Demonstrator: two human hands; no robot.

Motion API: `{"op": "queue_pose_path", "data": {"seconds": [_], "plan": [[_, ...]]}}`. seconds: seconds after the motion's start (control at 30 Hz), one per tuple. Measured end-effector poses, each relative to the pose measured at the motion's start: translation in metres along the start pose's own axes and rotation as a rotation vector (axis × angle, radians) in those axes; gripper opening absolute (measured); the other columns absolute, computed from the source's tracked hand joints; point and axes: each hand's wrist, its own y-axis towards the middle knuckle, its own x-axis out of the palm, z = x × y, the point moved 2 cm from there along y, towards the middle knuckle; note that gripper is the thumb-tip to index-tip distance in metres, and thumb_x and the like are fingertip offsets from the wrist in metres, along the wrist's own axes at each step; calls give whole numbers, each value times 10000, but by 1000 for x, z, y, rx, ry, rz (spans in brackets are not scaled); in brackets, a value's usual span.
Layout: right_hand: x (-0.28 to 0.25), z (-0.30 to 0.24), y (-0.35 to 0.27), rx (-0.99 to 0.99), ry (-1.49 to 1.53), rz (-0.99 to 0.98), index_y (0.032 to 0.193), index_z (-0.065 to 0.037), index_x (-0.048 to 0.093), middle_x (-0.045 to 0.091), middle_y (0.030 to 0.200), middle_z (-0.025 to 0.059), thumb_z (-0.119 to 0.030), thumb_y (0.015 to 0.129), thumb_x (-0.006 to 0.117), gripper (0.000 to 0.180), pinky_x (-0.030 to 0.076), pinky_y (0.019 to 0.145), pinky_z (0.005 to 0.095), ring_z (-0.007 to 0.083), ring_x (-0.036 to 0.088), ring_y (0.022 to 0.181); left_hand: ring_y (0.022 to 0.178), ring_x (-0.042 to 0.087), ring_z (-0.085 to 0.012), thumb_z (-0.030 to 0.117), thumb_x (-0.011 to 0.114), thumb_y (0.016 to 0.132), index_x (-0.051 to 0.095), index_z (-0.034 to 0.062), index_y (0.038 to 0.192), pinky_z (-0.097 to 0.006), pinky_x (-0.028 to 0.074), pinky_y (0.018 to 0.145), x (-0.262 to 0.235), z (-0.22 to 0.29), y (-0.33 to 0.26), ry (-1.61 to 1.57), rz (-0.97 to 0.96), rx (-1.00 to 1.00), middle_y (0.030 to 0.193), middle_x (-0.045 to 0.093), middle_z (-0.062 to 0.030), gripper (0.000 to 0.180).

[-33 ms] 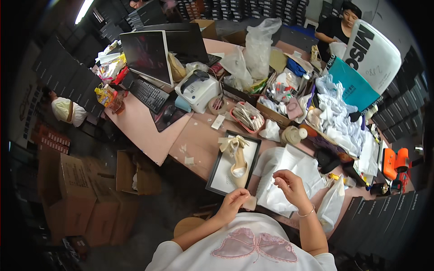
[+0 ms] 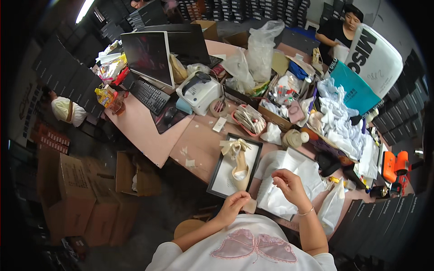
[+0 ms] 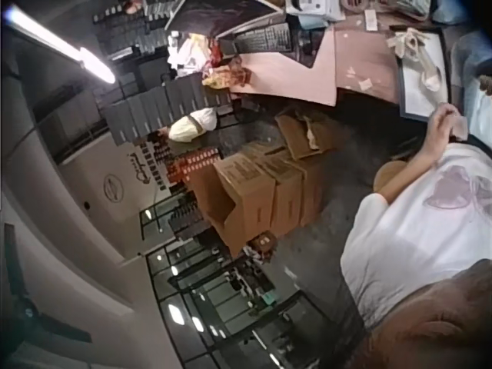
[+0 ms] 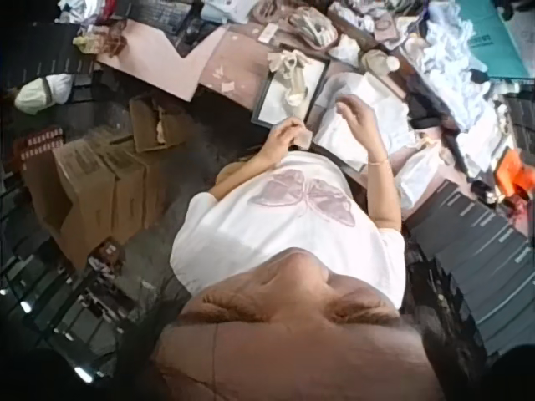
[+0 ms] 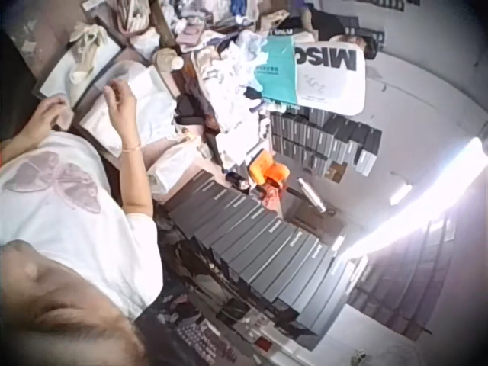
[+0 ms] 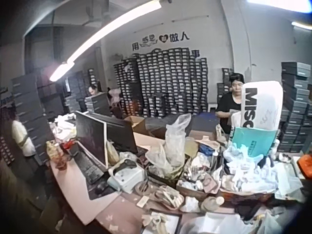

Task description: Packing high-heeled shoes into a shoebox with tissue paper and tags.

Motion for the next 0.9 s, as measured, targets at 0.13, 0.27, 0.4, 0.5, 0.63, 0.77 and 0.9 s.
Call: {"op": "queue_pose_path", "data": {"seconds": [0.13,0.27,0.4,0.5,0.63,0.77,0.9], "plan": [[45,-30,100,-70,-221,-99,1019,20,633,666,862,111,-148,901,621,206,504,680,281,153,625,752,777,550,-42,167,543,966,606,3,1020,-202,470,684,-42,4,10,35,-29,28,874,597,13,184],[101,-21,243,-274,-311,-29,1000,34,608,661,867,172,-138,872,618,214,508,689,336,269,651,752,798,569,-58,141,577,946,627,-21,1036,-204,472,702,-80,29,16,-29,149,-23,896,630,-15,192],[151,47,366,-360,-794,-75,987,-18,641,665,887,199,-160,856,565,208,513,727,445,374,647,831,810,592,-83,122,584,938,635,-18,1054,-218,493,706,-120,28,12,-56,284,-75,911,638,-30,189],[177,77,415,-241,-944,-143,964,-90,662,674,907,191,-144,829,534,194,519,742,461,363,656,843,820,599,-98,127,582,942,627,-35,1059,-238,505,721,-139,21,7,-237,352,-110,919,646,-48,204],[194,90,437,-43,-1003,-81,969,-94,681,672,917,199,-188,832,542,217,515,760,464,371,653,849,833,597,-98,137,584,945,621,-24,1073,-236,497,748,-156,21,8,-362,418,-119,927,642,-43,210],[187,93,435,-130,-816,114,885,-46,696,668,822,193,-239,807,632,217,515,705,435,360,651,766,846,597,-99,140,593,940,598,-21,1127,-235,490,754,-161,22,21,-422,374,-108,968,641,-46,246],[172,55,408,-221,-457,272,802,20,651,636,694,101,-190,790,717,221,487,583,308,176,607,624,889,616,-129,34,582,907,545,-10,1211,-249,507,754,-160,22,32,-388,315,-59,1049,631,-68,310]]}}
